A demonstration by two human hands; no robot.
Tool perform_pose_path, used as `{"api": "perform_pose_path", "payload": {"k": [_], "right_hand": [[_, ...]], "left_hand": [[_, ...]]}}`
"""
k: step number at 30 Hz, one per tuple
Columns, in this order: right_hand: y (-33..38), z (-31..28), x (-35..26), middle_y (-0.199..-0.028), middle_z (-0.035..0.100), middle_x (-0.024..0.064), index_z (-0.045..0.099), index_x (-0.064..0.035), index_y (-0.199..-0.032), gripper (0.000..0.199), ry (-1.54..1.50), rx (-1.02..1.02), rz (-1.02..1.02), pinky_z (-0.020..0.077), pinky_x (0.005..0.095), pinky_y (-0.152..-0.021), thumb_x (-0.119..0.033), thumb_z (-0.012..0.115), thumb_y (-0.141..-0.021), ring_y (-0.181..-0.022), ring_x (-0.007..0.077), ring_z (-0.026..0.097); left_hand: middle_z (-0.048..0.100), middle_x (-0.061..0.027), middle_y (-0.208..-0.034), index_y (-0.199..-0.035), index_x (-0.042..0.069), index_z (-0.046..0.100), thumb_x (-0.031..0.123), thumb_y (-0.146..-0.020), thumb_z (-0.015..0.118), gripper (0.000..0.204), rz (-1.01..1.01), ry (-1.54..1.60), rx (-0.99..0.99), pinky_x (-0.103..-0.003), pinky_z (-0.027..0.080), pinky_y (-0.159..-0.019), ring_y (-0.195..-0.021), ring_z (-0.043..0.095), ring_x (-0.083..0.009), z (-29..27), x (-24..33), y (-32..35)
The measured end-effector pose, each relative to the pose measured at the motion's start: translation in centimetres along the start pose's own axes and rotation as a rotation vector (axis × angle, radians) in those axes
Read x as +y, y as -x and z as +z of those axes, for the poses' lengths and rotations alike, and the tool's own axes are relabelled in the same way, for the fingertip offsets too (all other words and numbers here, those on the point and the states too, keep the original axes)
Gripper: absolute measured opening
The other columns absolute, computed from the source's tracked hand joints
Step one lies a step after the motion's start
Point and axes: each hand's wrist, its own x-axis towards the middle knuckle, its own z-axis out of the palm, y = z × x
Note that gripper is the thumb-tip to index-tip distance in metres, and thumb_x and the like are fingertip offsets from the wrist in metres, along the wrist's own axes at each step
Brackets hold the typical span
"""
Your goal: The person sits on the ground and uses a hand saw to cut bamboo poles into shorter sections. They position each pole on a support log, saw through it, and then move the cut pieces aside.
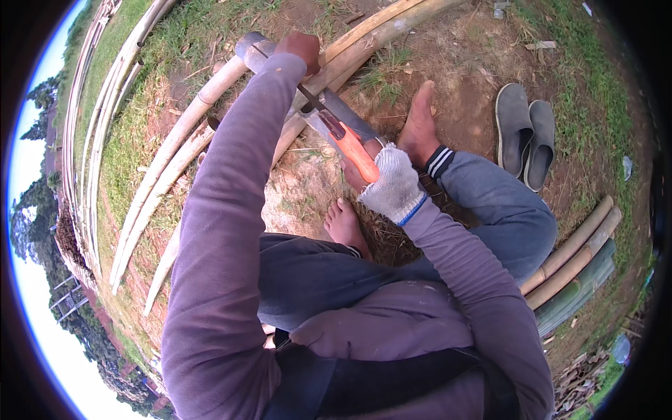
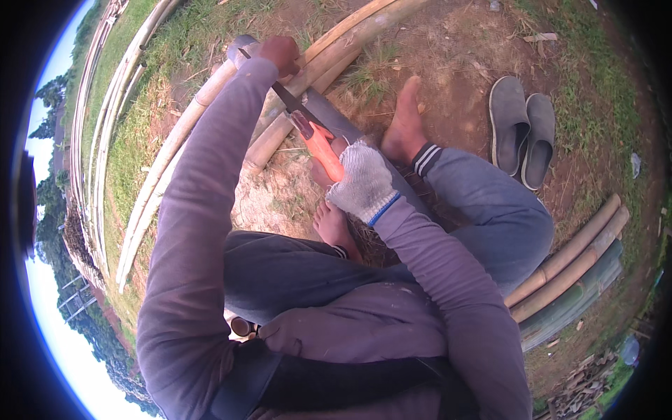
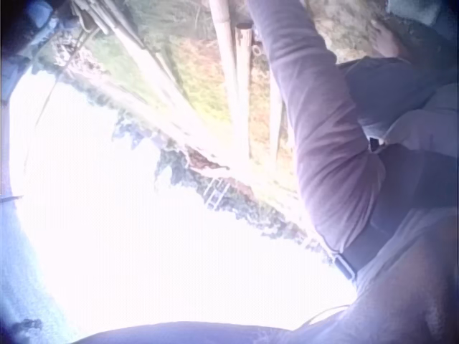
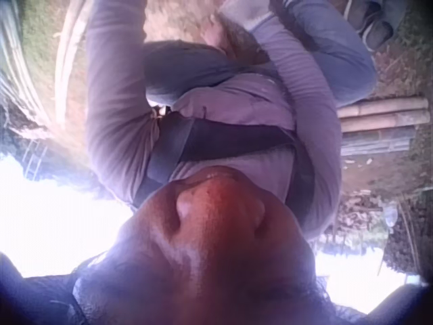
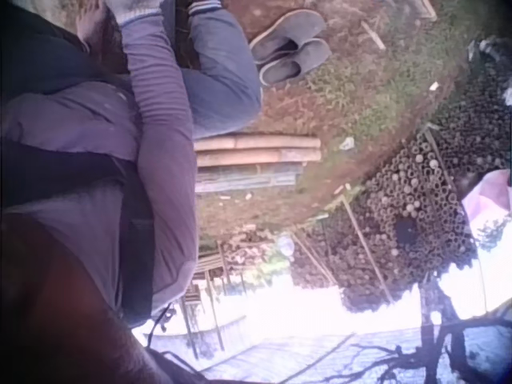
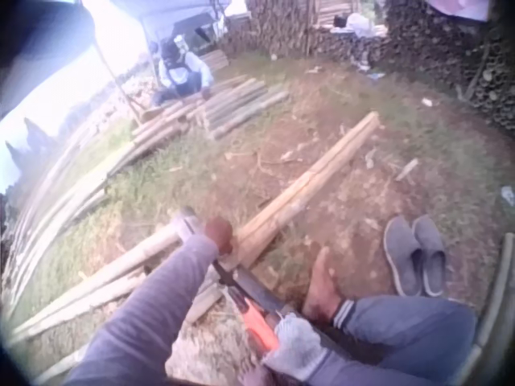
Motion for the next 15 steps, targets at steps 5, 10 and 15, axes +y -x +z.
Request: {"api": "perform_pose_path", "payload": {"k": [5,10,15], "right_hand": [[1.9,-4.9,-2.5,-0.079,0.065,0.0199,0.064,-0.0034,-0.091,0.039,-0.104,0.022,-0.028,0.0509,0.0486,-0.062,-0.038,0.08,-0.089,-0.069,0.0411,0.064],[3.3,-5.3,-2.3,-0.076,0.065,0.0208,0.065,-0.0031,-0.092,0.039,-0.111,0.079,-0.064,0.0505,0.0481,-0.061,-0.04,0.078,-0.092,-0.068,0.0405,0.064],[-0.5,-4.0,-3.2,-0.071,0.064,0.019,0.067,-0.0035,-0.088,0.042,0.011,0.003,-0.137,0.0492,0.049,-0.06,-0.044,0.075,-0.092,-0.065,0.0402,0.062]], "left_hand": [[0.074,-0.0194,-0.127,-0.12,0.006,0.078,0.037,-0.085,0.088,0.049,-0.029,0.083,0.001,-0.043,0.058,-0.103,-0.12,0.071,-0.0367,0.3,-0.4,0.8],[0.076,-0.0169,-0.119,-0.113,0.01,0.08,0.04,-0.079,0.089,0.047,0.005,0.13,0.03,-0.045,0.057,-0.099,-0.115,0.072,-0.0358,1.6,-1.9,-0.1],[0.076,-0.0222,-0.112,-0.116,0.003,0.073,0.04,-0.077,0.086,0.056,0.035,0.227,0.103,-0.046,0.056,-0.097,-0.11,0.072,-0.0393,1.3,-2.2,0.6]]}}
